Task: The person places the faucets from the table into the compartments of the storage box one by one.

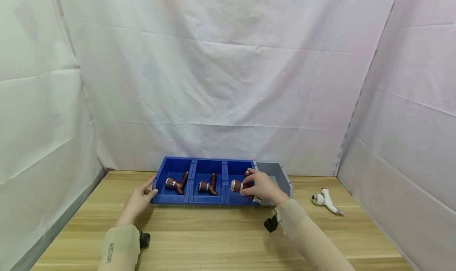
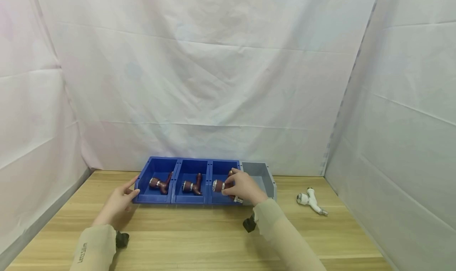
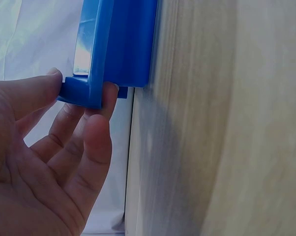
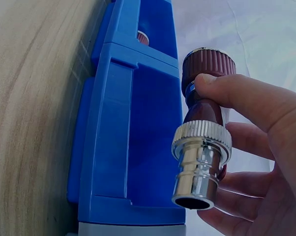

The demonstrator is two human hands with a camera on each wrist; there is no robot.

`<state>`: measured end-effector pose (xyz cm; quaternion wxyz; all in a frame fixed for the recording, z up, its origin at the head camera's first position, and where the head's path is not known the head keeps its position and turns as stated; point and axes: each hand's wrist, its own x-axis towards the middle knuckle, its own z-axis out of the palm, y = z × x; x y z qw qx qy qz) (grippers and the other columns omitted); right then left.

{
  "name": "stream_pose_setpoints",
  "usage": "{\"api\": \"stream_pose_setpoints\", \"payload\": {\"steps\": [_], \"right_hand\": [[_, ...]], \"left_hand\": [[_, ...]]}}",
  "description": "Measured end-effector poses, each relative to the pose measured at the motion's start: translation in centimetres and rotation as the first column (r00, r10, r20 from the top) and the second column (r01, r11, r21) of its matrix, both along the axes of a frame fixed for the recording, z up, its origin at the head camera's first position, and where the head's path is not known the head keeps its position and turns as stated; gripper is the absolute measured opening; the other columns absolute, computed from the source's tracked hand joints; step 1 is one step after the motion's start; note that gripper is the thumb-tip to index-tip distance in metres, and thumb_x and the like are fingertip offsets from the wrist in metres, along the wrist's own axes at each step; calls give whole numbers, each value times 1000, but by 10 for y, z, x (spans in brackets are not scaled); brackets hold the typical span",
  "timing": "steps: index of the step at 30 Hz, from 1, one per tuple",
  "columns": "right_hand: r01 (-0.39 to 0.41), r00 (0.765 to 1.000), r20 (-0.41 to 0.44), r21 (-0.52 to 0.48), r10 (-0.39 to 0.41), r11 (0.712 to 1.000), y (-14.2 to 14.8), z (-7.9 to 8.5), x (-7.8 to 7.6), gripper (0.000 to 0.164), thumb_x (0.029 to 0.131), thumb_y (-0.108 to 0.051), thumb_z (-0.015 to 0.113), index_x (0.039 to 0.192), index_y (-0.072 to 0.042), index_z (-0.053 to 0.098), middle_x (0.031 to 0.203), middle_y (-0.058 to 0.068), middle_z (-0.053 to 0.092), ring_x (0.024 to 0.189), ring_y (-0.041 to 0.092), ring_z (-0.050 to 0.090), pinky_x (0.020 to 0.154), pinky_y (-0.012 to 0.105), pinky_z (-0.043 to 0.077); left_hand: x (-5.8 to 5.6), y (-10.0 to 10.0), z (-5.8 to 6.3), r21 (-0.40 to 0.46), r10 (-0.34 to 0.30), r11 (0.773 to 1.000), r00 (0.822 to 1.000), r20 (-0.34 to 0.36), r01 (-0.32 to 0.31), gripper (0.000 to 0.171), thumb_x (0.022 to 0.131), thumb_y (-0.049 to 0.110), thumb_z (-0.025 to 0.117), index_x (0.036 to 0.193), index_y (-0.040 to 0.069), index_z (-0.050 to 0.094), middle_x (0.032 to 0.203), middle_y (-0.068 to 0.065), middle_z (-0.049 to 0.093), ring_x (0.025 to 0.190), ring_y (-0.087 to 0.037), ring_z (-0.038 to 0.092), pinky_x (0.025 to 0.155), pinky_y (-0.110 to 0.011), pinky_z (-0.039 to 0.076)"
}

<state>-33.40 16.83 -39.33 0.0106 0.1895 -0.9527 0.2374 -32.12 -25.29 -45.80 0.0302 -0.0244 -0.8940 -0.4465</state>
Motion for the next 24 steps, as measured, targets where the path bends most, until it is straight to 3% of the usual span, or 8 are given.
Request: {"api": "stream_pose_setpoints", "payload": {"steps": [24], "right_hand": [[-2, 1000, -2, 33, 2, 999, -1, 5, -5, 33, 80, -33, 80, 105, -12, 75, 150, 18, 36, 137, 37, 34, 99, 51, 42]], "left_hand": [[3, 1, 4, 10, -12, 1000, 1000, -2, 12, 58, 100, 17, 55, 152, 10, 32, 104, -26, 64, 48, -21, 51, 49, -35, 46]]}}
